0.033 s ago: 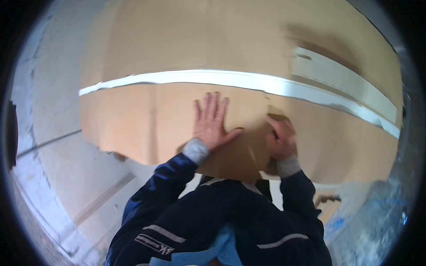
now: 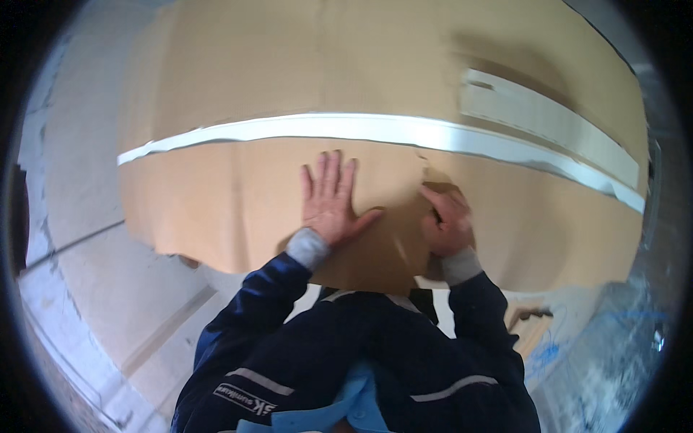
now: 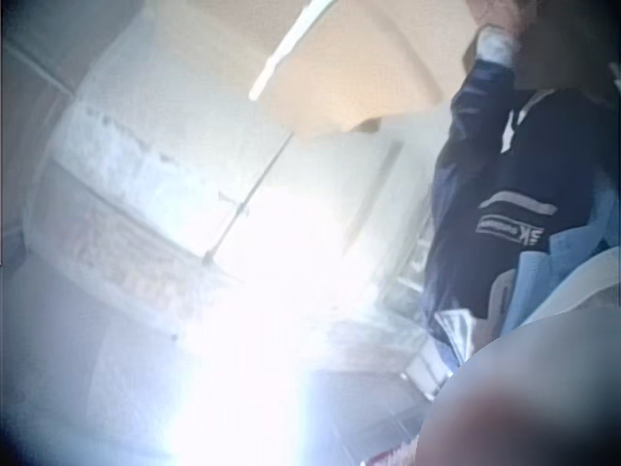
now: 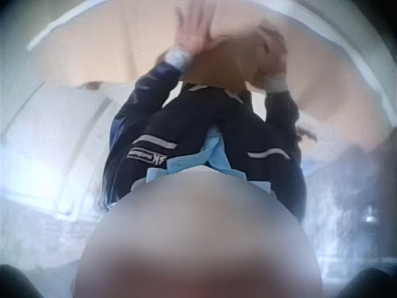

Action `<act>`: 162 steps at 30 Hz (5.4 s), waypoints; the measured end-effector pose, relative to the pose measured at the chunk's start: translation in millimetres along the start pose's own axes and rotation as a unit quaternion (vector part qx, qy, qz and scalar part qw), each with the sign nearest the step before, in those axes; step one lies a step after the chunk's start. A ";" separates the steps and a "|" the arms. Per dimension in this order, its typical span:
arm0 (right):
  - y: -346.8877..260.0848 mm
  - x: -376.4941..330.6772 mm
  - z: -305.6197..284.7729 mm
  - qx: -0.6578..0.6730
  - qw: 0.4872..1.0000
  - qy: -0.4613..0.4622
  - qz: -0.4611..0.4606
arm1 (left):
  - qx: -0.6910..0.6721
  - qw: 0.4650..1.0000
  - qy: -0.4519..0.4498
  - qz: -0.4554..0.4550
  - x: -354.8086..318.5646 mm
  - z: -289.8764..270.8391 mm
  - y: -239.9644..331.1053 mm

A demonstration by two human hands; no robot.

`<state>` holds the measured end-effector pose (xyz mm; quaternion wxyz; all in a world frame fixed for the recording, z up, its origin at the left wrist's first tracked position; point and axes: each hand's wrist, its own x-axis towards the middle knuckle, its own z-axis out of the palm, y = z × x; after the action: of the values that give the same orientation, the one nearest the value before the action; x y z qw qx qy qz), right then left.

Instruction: The person uses a green utility knife to cut a large piece of cardboard on the floor, then places the cut piece onto a curved wooden structure. They repeat the cutting and placement process with additional cardboard pieces, smoothing them onto the structure.

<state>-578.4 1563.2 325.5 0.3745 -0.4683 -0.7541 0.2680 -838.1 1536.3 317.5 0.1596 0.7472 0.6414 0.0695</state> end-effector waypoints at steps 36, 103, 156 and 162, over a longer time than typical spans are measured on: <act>-24.9 23.0 -11.6 -0.141 0.965 -0.156 0.160 | 0.045 0.998 -0.023 -0.043 5.9 13.4 7.4; -67.1 35.4 143.0 -0.394 0.898 -0.188 0.057 | 0.077 0.771 0.129 -0.619 -66.9 -159.7 -579.8; -72.4 34.5 147.4 -0.385 0.907 -0.172 -0.005 | -0.597 0.391 0.538 -0.449 -368.9 -95.2 -670.2; -64.6 29.4 144.0 -0.347 0.923 -0.165 0.038 | -0.432 0.350 0.517 -0.650 -350.9 -123.0 -662.4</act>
<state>-736.8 1555.1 300.6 0.0483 -0.5465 -0.8325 0.0776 -1555.0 1294.2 251.4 0.0921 -0.2606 0.7631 0.5842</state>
